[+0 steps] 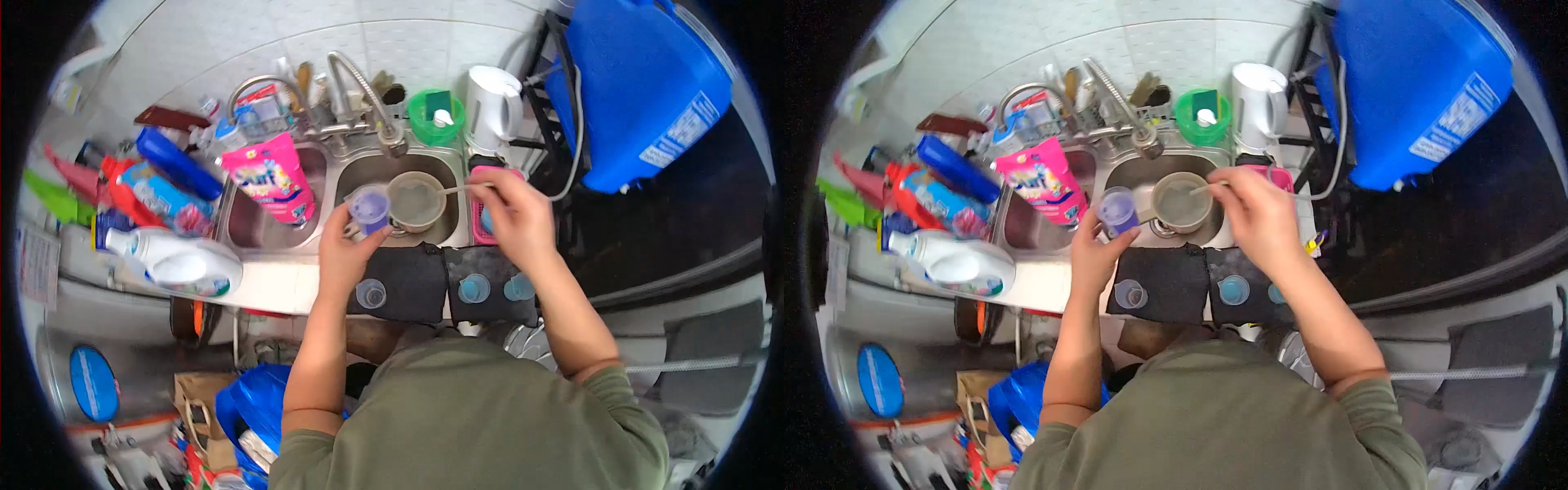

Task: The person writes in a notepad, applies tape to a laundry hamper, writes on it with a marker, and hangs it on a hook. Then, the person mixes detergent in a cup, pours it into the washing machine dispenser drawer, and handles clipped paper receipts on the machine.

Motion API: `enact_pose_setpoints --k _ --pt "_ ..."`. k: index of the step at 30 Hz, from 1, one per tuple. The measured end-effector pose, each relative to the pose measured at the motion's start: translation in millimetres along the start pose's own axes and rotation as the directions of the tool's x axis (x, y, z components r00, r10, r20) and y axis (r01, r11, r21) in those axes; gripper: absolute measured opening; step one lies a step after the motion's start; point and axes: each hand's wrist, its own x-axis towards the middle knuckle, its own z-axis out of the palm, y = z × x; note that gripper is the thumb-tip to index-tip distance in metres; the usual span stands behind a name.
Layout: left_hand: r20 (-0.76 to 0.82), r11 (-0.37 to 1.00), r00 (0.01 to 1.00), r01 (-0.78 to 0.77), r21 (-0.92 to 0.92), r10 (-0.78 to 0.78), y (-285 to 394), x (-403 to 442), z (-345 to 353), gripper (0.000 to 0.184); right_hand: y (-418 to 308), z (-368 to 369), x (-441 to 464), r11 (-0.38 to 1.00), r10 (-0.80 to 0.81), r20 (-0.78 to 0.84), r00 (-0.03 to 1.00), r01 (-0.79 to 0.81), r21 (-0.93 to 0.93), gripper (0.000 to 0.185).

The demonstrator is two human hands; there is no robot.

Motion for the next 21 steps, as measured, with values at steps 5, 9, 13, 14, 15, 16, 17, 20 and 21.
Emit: enact_pose_setpoints --k 5,9,13,14,15,16,17,20,21 --pt "0.059 0.983 0.989 -0.141 0.115 0.135 -6.2 14.2 -14.2 0.055 69.7 68.4 -4.4 0.993 0.093 0.171 0.981 -0.078 -0.093 0.046" --pt "0.188 0.994 0.979 -0.096 0.06 0.083 12.0 21.9 -15.2 0.056 41.7 37.3 -3.1 0.99 -0.007 0.107 0.994 0.022 -0.141 0.053" --pt "0.255 0.994 0.964 -0.095 0.045 0.081 37.7 23.1 10.0 0.062 9.2 -45.6 -48.2 0.98 0.107 -0.03 0.994 -0.111 -0.168 0.047" --pt "0.386 0.996 0.918 -0.078 -0.047 0.09 49.6 24.1 18.9 0.062 10.0 -60.6 -68.4 0.977 0.097 -0.097 0.991 -0.113 -0.18 0.046" --pt "0.431 0.99 0.897 -0.047 -0.131 0.099 56.9 21.3 31.6 0.064 8.4 -76.6 -93.6 0.954 0.171 -0.144 0.975 -0.2 -0.222 0.044" --pt "0.468 0.979 0.877 -0.008 -0.205 0.105 63.1 16.2 44.8 0.066 15.4 -89.7 -121.8 0.911 0.227 -0.174 0.958 -0.272 -0.311 0.044" --pt "0.489 0.97 0.86 -0.026 -0.241 0.145 67.9 9.6 58.6 0.068 25.6 -101.1 -153.3 0.857 0.28 -0.206 0.938 -0.341 -0.387 0.043" --pt "0.623 0.949 0.756 0.004 -0.315 0.203 91.0 -16.1 103.4 0.072 36.5 -135.9 -272.4 0.54 0.529 -0.242 0.814 -0.542 -0.644 0.038" --pt "0.712 0.948 0.673 0.054 -0.315 0.198 105.7 -24.8 115.8 0.073 21.8 -147.6 -309.3 0.352 0.756 -0.195 0.626 -0.638 -0.685 0.034"
